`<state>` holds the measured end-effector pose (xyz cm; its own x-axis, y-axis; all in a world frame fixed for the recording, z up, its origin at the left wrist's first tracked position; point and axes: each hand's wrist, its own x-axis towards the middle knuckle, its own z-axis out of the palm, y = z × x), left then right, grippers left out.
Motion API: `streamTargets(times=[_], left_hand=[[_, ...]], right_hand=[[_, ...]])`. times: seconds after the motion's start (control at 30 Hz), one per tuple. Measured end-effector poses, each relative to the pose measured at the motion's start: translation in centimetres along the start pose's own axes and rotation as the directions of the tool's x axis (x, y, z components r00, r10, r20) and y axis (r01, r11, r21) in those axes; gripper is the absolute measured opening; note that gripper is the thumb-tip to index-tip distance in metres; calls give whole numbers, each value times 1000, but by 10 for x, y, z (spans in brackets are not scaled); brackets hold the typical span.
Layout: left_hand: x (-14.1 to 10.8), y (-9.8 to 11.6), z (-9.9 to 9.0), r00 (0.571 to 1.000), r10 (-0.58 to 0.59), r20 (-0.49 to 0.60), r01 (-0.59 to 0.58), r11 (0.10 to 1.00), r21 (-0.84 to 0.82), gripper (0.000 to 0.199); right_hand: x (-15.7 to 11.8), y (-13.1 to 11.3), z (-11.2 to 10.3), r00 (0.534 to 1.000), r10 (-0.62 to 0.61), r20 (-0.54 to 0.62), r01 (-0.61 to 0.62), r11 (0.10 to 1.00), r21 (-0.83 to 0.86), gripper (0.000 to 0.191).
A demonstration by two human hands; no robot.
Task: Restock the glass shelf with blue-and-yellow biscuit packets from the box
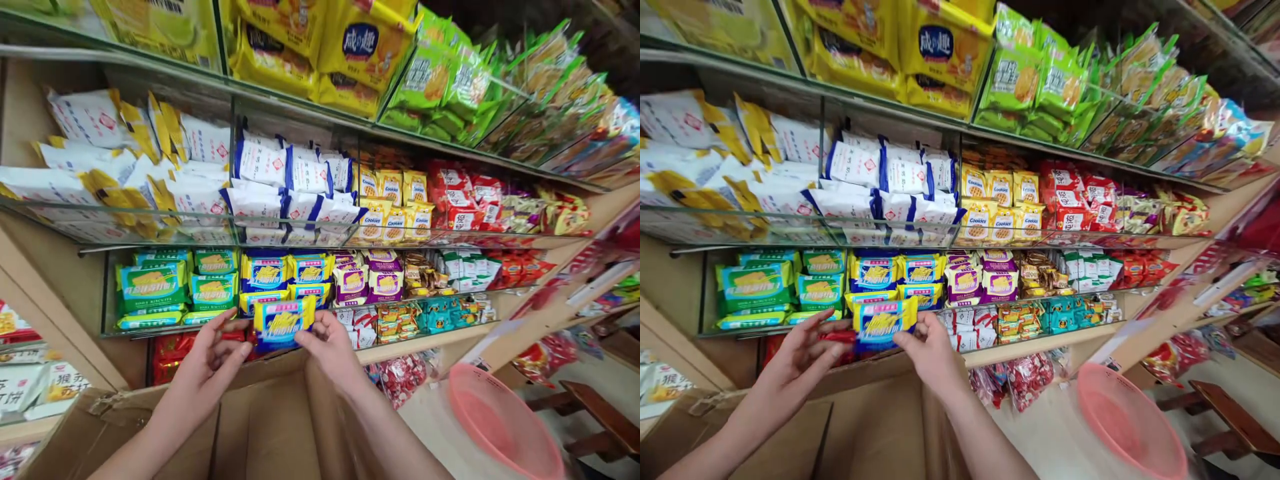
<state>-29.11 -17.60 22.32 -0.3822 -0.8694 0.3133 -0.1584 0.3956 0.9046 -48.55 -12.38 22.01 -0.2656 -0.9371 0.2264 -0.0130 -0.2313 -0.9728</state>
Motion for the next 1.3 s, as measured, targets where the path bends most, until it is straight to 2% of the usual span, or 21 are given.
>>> streamTargets(times=[0.07, 0.1, 0.17, 0.2, 0.23, 0.3, 0.37, 0.43, 0.5, 0.6, 0.73, 0.9, 1.0, 1.17, 1.3], left_hand=[[12, 4, -6, 982, 169, -89, -143, 960, 239, 42], [18, 4, -8, 953, 287, -101, -230, 896, 380, 39], [31, 2, -12, 860, 508, -50, -375, 696, 612, 37], [36, 1, -13, 816, 578, -8, -418, 600, 682, 39], [42, 0, -13, 784, 620, 30, -440, 521, 731, 42], [51, -2, -12, 747, 658, 100, -455, 394, 799, 45], [59, -1, -10, 742, 656, 141, -427, 299, 853, 47], [65, 1, -8, 758, 634, 155, -382, 238, 893, 47], [72, 5, -4, 775, 607, 176, -370, 210, 905, 47], [81, 9, 0, 778, 586, 226, -405, 194, 894, 48], [88, 14, 4, 790, 564, 238, -405, 191, 894, 44], [89, 14, 3, 793, 534, 293, -419, 128, 899, 46], [89, 8, 3, 786, 530, 318, -440, 119, 890, 43], [86, -3, 9, 782, 536, 319, -444, 120, 888, 50], [84, -2, 10, 785, 538, 308, -432, 118, 894, 51]], right_hand=[[21, -13, 2, 996, -63, -65, 62, 998, -17, 27], [31, -18, 4, 991, -96, -97, 92, 995, -42, 27], [49, -23, 11, 977, -164, -139, 145, 980, -135, 25], [57, -23, 15, 970, -193, -148, 164, 969, -186, 24], [63, -23, 20, 965, -217, -150, 177, 954, -242, 23], [71, -22, 28, 955, -251, -155, 182, 914, -362, 23], [74, -21, 35, 942, -292, -167, 185, 863, -471, 29], [73, -22, 39, 918, -363, -158, 210, 785, -583, 36], [72, -23, 41, 875, -467, -126, 248, 656, -713, 39], [72, -23, 39, 815, -574, -75, 265, 484, -834, 33], [70, -16, 26, 793, -608, 31, 301, 348, -888, 29], [63, 4, 8, 780, -576, 246, 356, 85, -930, 51], [63, 13, 4, 799, -524, 295, 366, 35, -930, 58], [67, 17, 4, 809, -509, 295, 362, 37, -931, 57], [66, 13, 3, 813, -502, 295, 366, 47, -929, 56]])
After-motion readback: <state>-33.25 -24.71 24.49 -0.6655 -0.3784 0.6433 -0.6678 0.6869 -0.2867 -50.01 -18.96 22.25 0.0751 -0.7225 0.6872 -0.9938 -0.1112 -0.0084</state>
